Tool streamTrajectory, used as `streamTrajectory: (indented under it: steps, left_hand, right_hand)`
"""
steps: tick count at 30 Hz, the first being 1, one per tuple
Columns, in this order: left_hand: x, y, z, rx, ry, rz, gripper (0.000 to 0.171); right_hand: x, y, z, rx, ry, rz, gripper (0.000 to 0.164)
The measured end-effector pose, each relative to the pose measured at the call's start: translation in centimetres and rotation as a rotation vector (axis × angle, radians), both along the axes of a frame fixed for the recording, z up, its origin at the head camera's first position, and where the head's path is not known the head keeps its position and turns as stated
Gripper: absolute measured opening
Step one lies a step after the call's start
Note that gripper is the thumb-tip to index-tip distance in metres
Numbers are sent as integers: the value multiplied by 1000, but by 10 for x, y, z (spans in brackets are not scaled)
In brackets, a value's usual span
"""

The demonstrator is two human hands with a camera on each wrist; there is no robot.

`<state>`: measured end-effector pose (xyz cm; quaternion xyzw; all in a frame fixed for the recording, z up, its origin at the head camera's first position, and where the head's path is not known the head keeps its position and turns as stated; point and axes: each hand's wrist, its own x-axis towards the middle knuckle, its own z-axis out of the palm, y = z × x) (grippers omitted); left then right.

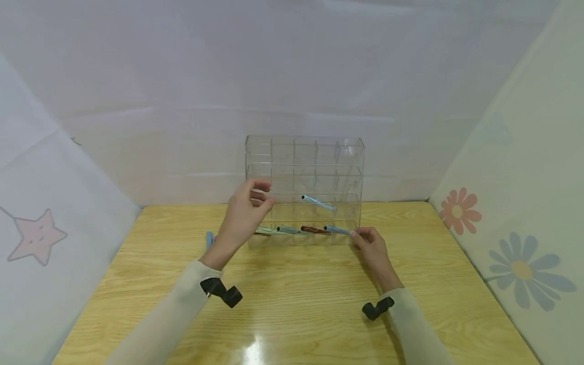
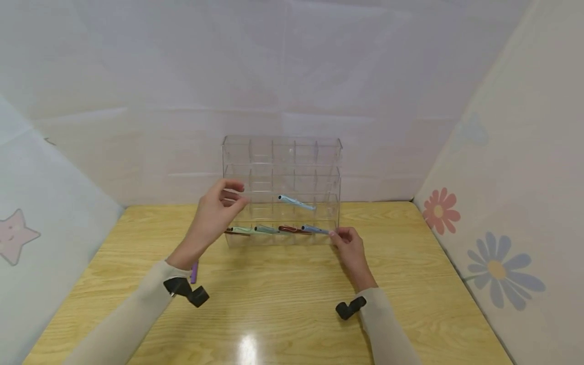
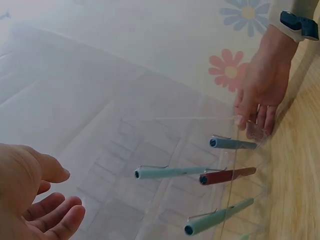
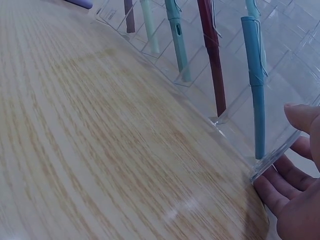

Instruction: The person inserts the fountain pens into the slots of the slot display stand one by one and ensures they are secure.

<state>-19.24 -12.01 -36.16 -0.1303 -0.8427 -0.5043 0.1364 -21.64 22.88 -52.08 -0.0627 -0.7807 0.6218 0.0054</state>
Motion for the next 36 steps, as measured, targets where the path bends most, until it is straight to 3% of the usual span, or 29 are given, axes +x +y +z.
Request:
streamTrajectory:
  steps: [11,23,31,36]
  left_hand:
    - [16,-47,-2,-6,1,124,35]
    - [26,-80,-23,-29,-73,192,38]
    - [25,-109,-57,-77,-115,258,40]
    - [24,-134,-85,-85,-221,305,46]
  right_hand:
    - [-3,2,-1,12,-2,5,37]
    - [0,6,4,27,-16,10,43]
    - [-2,7,2,8,-29,20,42]
    - [-3,8,6,-5,-39,20,39]
